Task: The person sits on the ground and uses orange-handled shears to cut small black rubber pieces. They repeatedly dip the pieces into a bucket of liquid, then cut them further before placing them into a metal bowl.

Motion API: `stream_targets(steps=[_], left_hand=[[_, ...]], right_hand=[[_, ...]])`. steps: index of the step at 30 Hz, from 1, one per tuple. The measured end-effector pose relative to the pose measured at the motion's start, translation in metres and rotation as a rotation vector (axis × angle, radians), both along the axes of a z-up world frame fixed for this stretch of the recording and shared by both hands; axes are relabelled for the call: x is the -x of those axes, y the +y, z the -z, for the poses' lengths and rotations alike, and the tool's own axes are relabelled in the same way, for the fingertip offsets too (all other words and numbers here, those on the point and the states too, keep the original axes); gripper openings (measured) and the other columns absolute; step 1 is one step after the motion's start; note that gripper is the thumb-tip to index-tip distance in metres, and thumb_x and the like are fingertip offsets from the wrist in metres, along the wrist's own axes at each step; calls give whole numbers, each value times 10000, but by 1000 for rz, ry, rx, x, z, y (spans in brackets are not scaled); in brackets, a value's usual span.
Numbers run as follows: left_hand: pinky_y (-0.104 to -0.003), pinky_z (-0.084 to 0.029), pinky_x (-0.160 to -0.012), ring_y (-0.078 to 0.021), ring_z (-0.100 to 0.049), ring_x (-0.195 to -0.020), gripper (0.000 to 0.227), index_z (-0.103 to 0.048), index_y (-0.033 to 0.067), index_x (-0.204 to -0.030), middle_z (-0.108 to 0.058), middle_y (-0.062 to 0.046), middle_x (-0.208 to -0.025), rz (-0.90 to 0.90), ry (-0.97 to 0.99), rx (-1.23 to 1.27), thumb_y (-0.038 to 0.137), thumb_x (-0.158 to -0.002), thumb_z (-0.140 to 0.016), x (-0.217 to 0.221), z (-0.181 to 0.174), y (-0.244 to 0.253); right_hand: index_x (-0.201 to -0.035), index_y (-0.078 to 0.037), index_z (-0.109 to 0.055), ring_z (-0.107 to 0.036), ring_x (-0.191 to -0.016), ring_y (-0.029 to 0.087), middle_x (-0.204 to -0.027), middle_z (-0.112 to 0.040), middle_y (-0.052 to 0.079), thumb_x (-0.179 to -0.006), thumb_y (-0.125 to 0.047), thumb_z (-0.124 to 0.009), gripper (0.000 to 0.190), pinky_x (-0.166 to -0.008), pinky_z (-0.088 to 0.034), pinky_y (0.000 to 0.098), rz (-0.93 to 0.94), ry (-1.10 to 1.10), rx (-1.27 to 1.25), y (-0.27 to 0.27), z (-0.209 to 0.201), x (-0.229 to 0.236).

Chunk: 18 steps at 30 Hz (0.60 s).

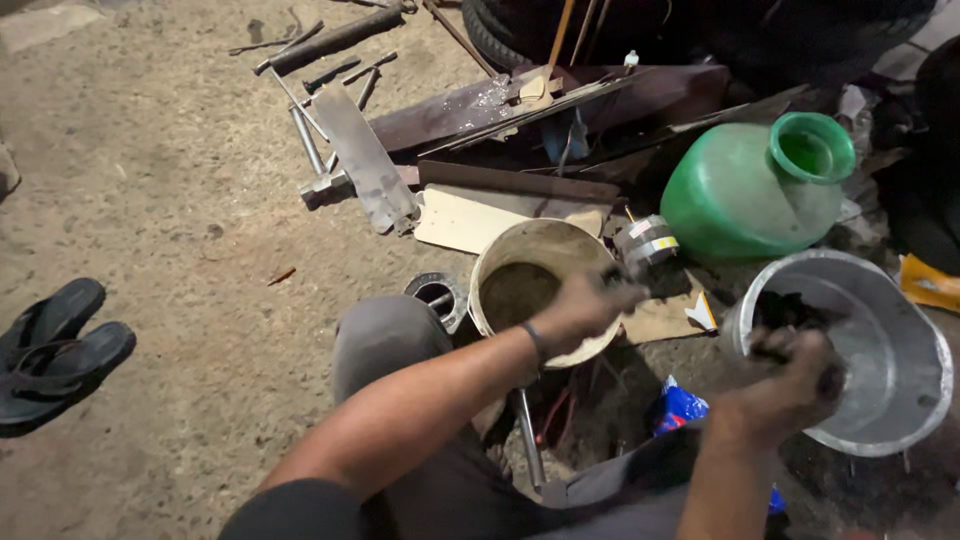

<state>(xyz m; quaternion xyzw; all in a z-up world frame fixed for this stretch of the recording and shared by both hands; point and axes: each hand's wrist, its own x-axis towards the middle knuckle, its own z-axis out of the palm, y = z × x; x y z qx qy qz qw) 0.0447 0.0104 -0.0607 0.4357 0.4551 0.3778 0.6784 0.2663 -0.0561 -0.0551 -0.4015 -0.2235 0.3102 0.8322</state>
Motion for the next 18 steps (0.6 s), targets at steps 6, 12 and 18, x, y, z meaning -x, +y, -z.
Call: stream_targets(steps=[6,12,18], left_hand=[[-316,-553,-643,-113,-647,-709,236,-717,33,-1017,-693,-28,-800,42,-19,-53,205,-856,-741,-22,22,-4],[-419,-567,-756,-311,-701,-814,409,-737,26,-981,-721,-170,-877,82,417,-751,303,-698,-840,-22,26,-3],[-396,-576,-787,-270,-725,-831,431,-740,40,-1067,-742,-171,-919,84,349,-523,310,-734,-788,-26,37,-12]], right_hand=[[-919,-44,-601,-586,-754,224,-861,-623,100,-1130,-204,-583,265,-708,-488,358,-438,361,-239,12,2,-29],[-1024,-6,-688,-642,-830,287,-928,-682,167,-1106,-227,-598,252,-748,-501,428,-29,-1262,341,2,88,-6],[-1005,50,-687,-616,-793,280,-900,-691,148,-1071,-271,-646,331,-755,-497,443,126,-837,464,-2,85,25]])
